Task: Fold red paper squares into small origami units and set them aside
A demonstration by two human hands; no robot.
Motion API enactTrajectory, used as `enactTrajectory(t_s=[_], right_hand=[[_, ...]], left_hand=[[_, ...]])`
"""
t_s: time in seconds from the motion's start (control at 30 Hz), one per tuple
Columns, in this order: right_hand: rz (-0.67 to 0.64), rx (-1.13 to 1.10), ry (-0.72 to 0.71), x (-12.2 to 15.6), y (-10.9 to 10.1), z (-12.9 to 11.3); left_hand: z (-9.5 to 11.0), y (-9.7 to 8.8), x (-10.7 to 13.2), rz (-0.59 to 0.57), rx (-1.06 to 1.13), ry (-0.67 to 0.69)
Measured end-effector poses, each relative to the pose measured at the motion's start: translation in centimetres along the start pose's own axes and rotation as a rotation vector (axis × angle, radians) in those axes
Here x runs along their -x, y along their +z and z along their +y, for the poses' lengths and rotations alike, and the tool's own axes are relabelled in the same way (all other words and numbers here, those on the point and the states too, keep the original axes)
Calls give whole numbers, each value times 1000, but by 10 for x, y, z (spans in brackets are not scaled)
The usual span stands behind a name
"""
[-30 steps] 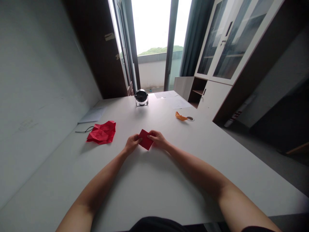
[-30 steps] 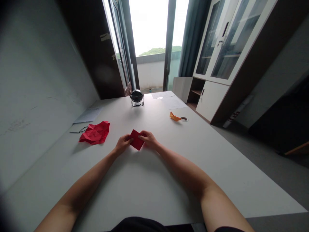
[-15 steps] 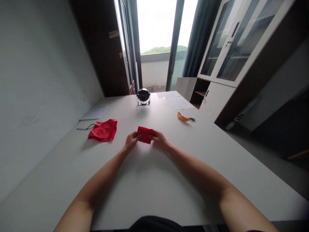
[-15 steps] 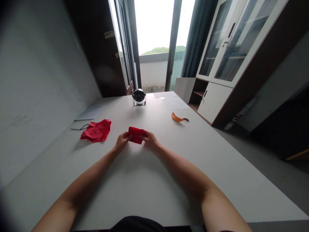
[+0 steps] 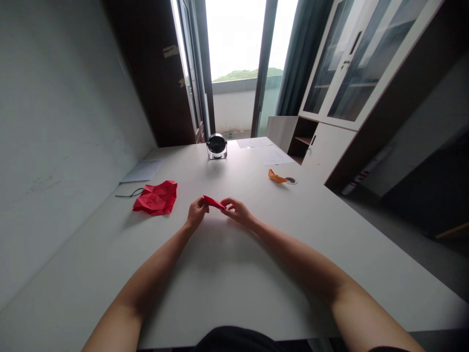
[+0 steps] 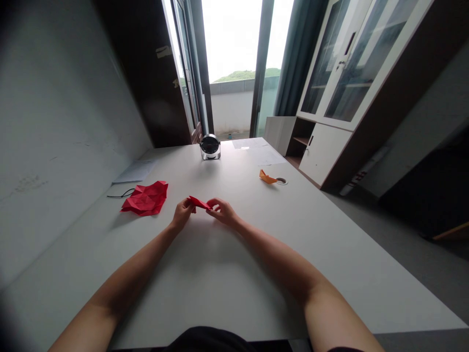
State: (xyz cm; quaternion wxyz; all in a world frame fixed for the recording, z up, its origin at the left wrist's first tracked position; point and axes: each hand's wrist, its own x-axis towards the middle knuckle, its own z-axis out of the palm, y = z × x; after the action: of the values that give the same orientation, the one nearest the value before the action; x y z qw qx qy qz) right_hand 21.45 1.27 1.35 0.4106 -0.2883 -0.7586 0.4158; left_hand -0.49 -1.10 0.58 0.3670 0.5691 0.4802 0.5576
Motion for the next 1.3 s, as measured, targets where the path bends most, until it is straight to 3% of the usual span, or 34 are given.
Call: enactTrajectory(t_s=[0.4,0.6,0.87,1.07,1.3], right_hand=[[-22,-92,17,1,-6,-2],[20,-24,5,0,-5,3],[-39,-4,-119,3,-5,2],[33,103,-197,1,-2,11],[58,158,-221,0,-5,6]], left_hand=[[-8,-1,-1,13,89,-30],[-6,0,1,42,95,-64],[-2,2,1,23,171,-154],[2,4,1,42,260,-193],[1,2,2,1,198,-173]])
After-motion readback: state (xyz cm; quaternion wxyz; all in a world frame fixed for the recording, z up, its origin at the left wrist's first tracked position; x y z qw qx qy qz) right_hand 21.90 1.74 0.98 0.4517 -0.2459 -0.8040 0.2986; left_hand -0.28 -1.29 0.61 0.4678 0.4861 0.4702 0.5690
